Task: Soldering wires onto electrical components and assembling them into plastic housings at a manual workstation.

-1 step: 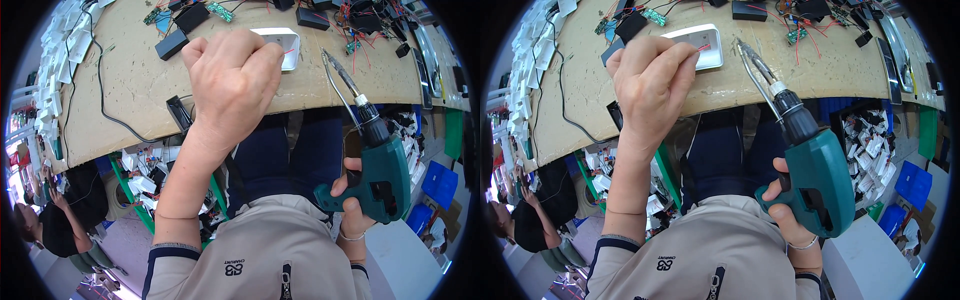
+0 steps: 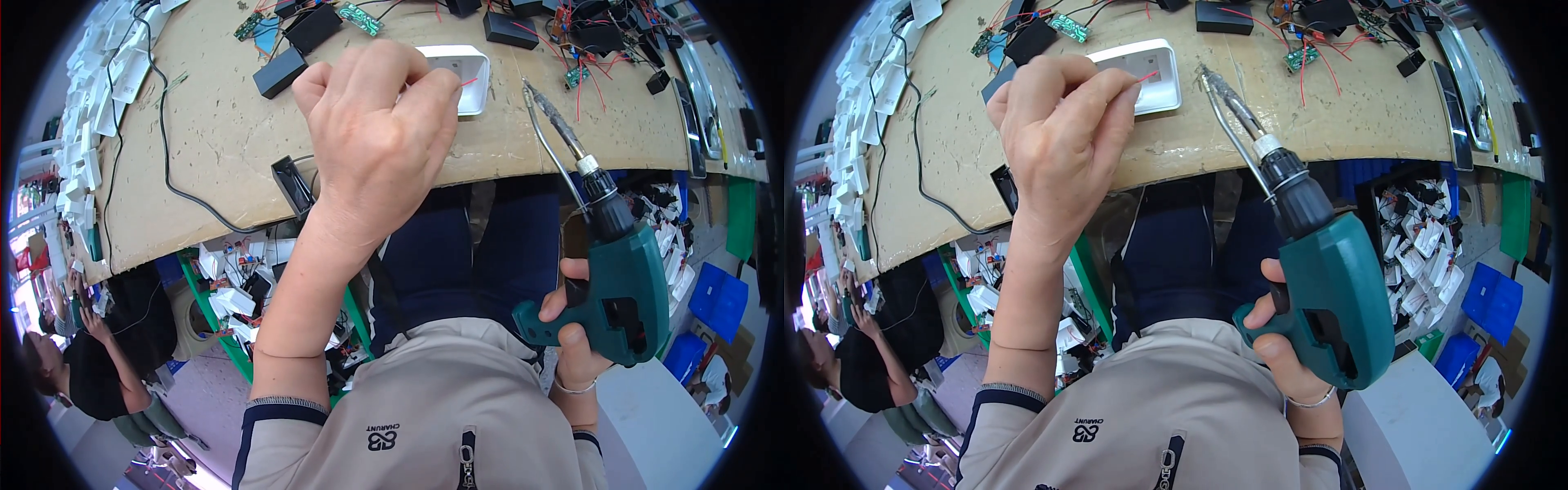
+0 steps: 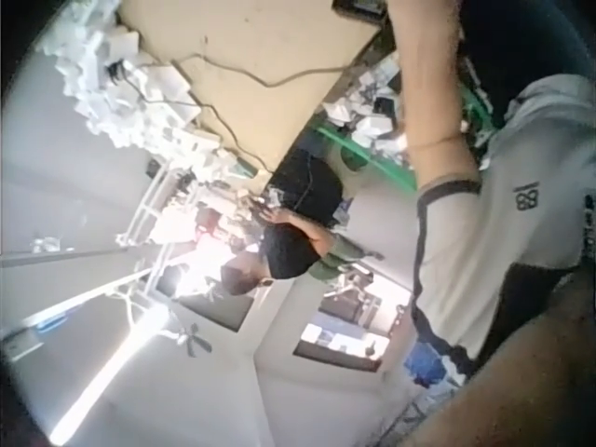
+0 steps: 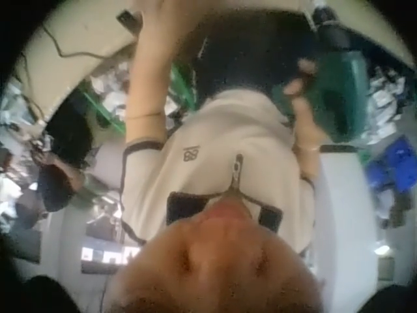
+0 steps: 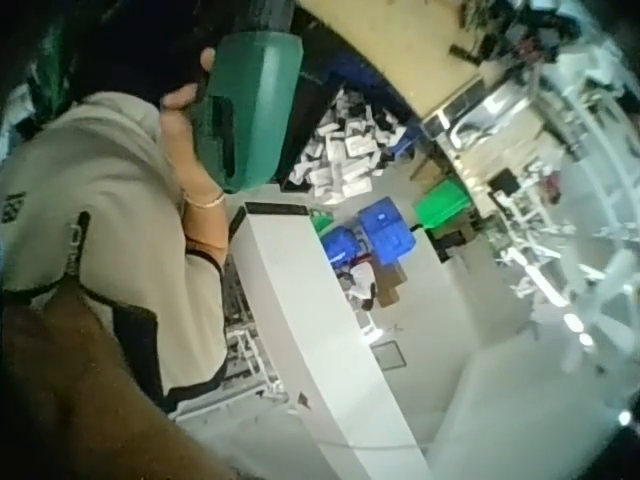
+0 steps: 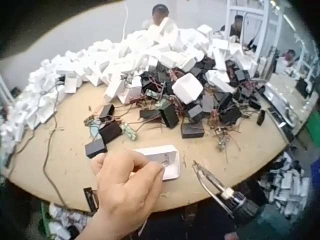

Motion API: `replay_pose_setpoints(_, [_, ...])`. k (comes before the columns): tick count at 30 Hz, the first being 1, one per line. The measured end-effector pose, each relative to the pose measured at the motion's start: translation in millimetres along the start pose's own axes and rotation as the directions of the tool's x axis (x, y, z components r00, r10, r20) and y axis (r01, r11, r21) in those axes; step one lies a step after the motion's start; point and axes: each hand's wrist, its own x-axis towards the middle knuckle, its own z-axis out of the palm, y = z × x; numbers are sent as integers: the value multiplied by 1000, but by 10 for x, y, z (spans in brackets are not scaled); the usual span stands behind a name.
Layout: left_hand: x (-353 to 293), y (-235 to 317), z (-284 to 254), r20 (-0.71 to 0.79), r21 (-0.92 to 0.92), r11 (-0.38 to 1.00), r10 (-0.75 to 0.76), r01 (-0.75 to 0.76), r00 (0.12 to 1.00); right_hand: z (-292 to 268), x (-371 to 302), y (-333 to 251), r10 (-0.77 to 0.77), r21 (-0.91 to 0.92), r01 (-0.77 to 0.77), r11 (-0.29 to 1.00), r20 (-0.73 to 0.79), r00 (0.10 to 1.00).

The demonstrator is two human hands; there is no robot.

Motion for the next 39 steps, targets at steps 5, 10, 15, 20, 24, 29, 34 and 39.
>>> replay_pose_setpoints(5, [24, 12, 41, -57, 90, 994, -54, 59, 997, 33, -12, 1, 40, 2, -40, 999, 35, 999])
replay_pose_setpoints(10, [18, -39, 150, 12, 90, 991, -97, 95, 995, 21, 0, 59, 93, -1, -93, 996, 97, 991])
replay_pose_setpoints(15, [109, 31, 106, 64, 99, 992, -87, 81, 994, 20, -1, 67, 142, -25, -140, 990, 175, 974])
replay_pose_setpoints(20, [173, -302, 526, -572, -219, 897, 201, -384, 795, 36, -17, 100, 76, -54, -64, 996, 255, 964])
replay_pose_setpoints(24, [176, -304, 554, -599, -178, 905, 211, -386, 772, 40, -27, 134, 74, -101, -46, 994, 296, 952])
replay_pose_setpoints(29, [137, -293, 515, -526, -215, 922, 169, -323, 833, 74, 24, 177, 7, -129, 41, 991, 355, 935])
replay_pose_setpoints(34, [104, -271, 473, -482, -214, 936, 147, -279, 864, 147, 57, 183, 11, -138, 39, 990, 346, 938])
replay_pose_setpoints(39, [125, -284, 523, -558, -199, 922, 172, -332, 812, 178, 78, 143, 66, -159, -13, 987, 330, 942])
